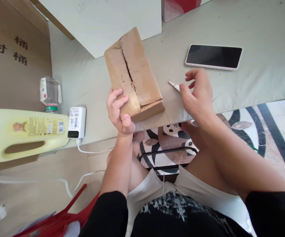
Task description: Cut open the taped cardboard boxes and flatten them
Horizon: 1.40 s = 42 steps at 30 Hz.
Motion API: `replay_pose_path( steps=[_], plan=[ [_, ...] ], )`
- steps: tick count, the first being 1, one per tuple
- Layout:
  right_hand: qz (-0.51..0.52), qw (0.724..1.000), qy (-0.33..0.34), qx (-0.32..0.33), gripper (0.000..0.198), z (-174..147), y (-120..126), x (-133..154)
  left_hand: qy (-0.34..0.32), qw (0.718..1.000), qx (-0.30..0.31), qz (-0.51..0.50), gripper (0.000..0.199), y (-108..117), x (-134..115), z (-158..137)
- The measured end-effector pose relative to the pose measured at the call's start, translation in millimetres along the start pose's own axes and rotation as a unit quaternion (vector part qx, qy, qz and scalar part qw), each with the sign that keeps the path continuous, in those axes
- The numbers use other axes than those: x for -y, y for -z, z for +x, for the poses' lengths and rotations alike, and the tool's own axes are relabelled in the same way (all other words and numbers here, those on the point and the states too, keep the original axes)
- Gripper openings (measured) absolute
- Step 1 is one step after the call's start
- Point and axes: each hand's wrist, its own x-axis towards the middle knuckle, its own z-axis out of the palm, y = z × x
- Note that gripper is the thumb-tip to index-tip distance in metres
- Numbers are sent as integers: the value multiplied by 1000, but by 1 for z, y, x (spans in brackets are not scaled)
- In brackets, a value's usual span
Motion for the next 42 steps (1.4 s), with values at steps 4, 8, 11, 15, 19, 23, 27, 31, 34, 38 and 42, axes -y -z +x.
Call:
replay_pose_path(
  steps=[4,8,11,15,19,23,27,31,34,38,42],
  plan=[
    [-208,969,-34,132,50,8,2,-10,-10,1000,4,-11,46,1,-1,1],
    [-205,965,-33,162,50,8,-1,-10,-15,1000,6,-15,48,-1,0,1],
    [-76,986,-57,140,51,10,-4,-9,-4,1000,19,-24,50,-2,0,0],
    [205,973,-55,93,53,11,-11,-8,32,999,32,-31,51,-4,-5,-2],
    [342,934,-71,76,31,11,-11,0,30,999,28,-36,46,-5,-7,-2],
    [499,856,-131,31,23,12,-2,11,26,998,33,-35,43,-4,-9,2],
    [542,824,-160,49,22,13,3,11,12,999,35,-17,40,-5,-14,8],
    [509,857,-84,19,18,11,-2,11,16,1000,18,-4,37,-8,-20,10],
    [477,877,-21,-52,11,8,-1,18,23,1000,15,5,39,-9,-21,7],
    [424,892,87,-127,19,-6,12,34,31,999,21,-20,36,-8,-20,4],
    [304,935,166,-72,12,-31,27,50,29,999,20,-29,40,-9,-21,3]
  ],
)
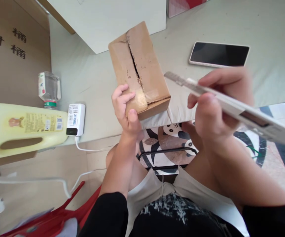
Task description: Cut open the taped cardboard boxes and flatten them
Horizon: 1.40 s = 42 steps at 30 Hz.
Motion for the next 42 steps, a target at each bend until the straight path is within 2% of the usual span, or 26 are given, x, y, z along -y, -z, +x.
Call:
replay_pose_path(
  steps=[3,6,11,15,19,26,30,35,39,42],
  plan=[
    [-90,991,21,100,8,-10,-3,10,36,999,-11,15,42,-1,-4,-1],
    [-157,976,30,145,9,-12,-11,9,68,997,-3,20,42,-1,-7,-1],
    [-159,977,26,139,11,-11,-16,5,83,996,8,39,45,0,-6,-2],
    [-170,974,20,149,17,-15,-15,4,68,997,6,32,47,0,-4,-3],
    [-192,972,29,130,18,-19,-14,3,73,997,12,36,53,1,-3,-3],
    [-215,968,4,128,23,-23,-14,3,70,997,19,21,50,2,-5,-2],
    [-231,965,27,121,22,-23,-14,3,68,997,12,36,50,2,-6,-1],
    [-209,969,22,129,19,-22,-15,5,59,998,12,27,48,1,-5,-2],
    [-195,972,22,133,17,-20,-15,6,89,996,24,5,52,1,-4,-4],
    [-167,976,-6,142,19,-18,-14,4,103,994,35,14,55,1,-3,-4]
  ],
)
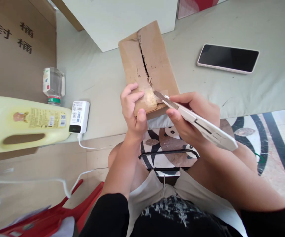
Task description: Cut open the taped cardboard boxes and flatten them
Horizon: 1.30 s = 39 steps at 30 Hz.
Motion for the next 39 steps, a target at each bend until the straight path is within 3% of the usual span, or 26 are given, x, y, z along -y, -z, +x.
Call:
replay_pose_path(
  steps=[6,13,18,25,30,34,39],
  plan=[
    [-10,998,-67,2,30,2,0,-1,-32,998,-41,38,54,-2,-2,1],
    [-11,997,-70,-8,28,3,3,1,15,1000,-13,9,61,-2,-1,0],
    [41,998,-38,-9,21,4,3,-3,-12,1000,-25,10,55,-1,0,0],
    [50,997,-62,-1,15,7,6,5,-70,997,-35,3,40,-1,-1,2],
    [-20,1000,-7,-4,9,5,6,7,-66,998,-22,-3,45,1,-1,2],
    [-21,999,45,-20,15,5,1,2,-61,998,-18,-31,49,1,2,0],
    [47,998,-27,24,23,6,-1,0,-72,995,-20,-63,50,-1,8,-1]
  ],
)
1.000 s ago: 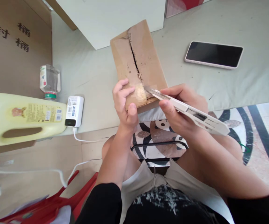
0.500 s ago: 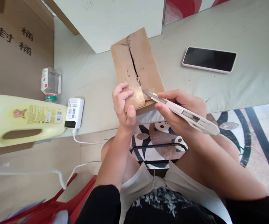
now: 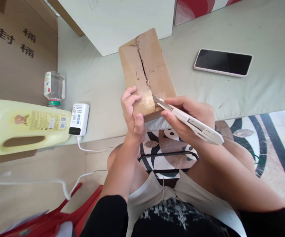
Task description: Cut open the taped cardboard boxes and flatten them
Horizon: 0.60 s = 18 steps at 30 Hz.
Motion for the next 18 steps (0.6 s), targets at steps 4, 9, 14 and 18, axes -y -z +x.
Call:
replay_pose_path(
  steps=[4,9,14,18],
  plan=[
    [30,998,-57,-25,21,-1,4,4,13,1000,-2,-13,57,-1,5,-2],
    [34,994,-96,-37,17,-4,8,6,30,999,34,-14,71,-1,5,-2],
    [34,997,-67,22,15,-1,9,8,82,996,22,11,74,-2,-2,-1],
    [50,997,-50,16,16,-1,14,11,73,997,-7,-13,69,-4,-4,0]
  ],
)
